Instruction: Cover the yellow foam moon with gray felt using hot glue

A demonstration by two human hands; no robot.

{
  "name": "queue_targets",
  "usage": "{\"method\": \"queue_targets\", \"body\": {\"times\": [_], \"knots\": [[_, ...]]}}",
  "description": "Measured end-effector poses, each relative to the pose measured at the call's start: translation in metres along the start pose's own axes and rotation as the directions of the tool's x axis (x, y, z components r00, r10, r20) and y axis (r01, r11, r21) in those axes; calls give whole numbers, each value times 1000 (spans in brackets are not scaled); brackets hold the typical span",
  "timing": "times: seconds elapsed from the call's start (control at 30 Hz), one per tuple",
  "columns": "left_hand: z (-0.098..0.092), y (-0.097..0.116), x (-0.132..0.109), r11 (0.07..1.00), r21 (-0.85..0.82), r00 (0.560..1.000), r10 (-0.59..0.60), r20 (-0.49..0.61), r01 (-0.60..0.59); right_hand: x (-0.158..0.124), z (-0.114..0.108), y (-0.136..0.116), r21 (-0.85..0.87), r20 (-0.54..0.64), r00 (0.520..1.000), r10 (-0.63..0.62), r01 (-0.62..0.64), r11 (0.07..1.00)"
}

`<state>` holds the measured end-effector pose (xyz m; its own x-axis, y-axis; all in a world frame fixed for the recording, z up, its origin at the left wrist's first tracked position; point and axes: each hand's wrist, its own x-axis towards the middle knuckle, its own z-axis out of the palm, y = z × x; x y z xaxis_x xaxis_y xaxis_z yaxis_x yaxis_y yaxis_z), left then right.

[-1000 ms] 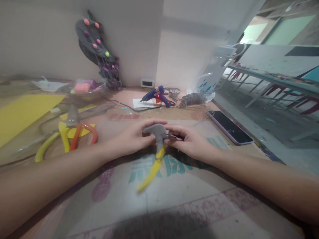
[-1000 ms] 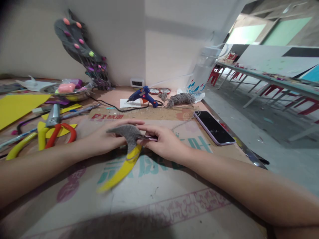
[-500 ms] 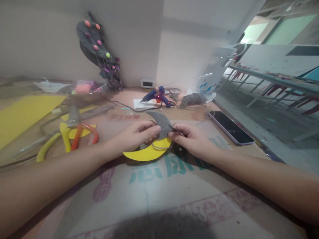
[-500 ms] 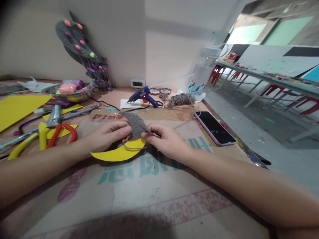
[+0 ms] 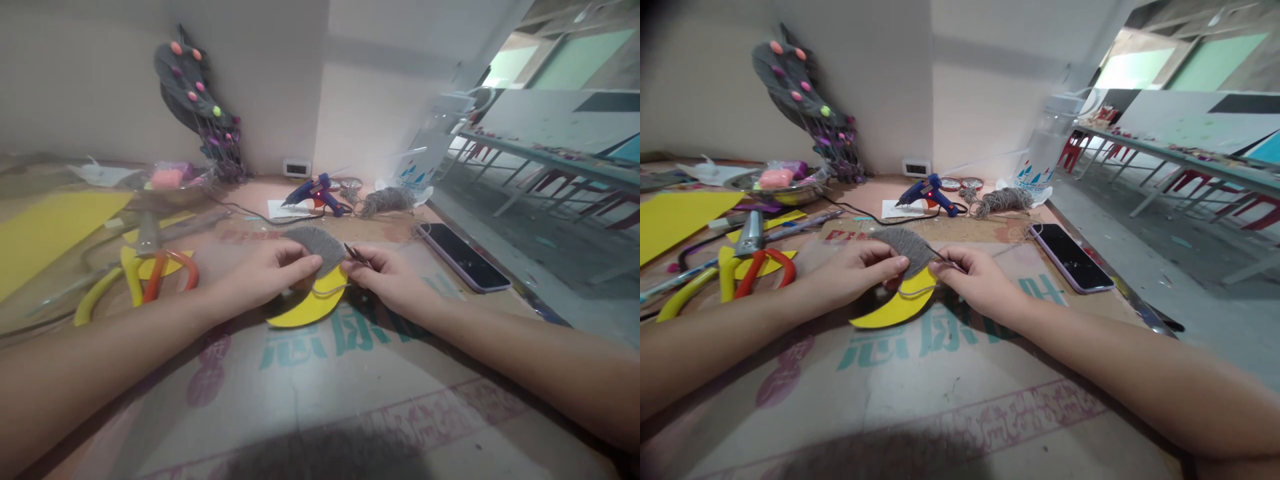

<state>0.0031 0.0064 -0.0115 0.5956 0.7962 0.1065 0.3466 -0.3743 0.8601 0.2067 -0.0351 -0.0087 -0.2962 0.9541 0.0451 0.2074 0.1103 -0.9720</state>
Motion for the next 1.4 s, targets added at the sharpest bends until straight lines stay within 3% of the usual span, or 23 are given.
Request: {"method": "queue_targets", "body": {"times": [0.47,0.63,0.73,1.07,1.23,1.4], "knots": [[0,0,-1,996,-83,998,-12,68,18,-1,0,3,0,-43,999,-23,23,1000],[2,-4,0,981,-193,999,21,28,-15,0,1,-1,4,9,1000,10,-10,1000],[1,-5,1,987,-164,1000,-1,-1,1,1,1,-2,4,29,999,29,-29,1000],[0,-14,4,983,-180,997,-32,72,44,-1,1,-4,1,26,1000,4,-4,1000],[1,-5,1,997,-71,995,-36,90,43,-1,1,-5,-61,-8,1000,0,0,998],[2,2,-2,993,4,991,-118,68,118,-3,1,-4,-111,0,1000,20,-19,994]]}}
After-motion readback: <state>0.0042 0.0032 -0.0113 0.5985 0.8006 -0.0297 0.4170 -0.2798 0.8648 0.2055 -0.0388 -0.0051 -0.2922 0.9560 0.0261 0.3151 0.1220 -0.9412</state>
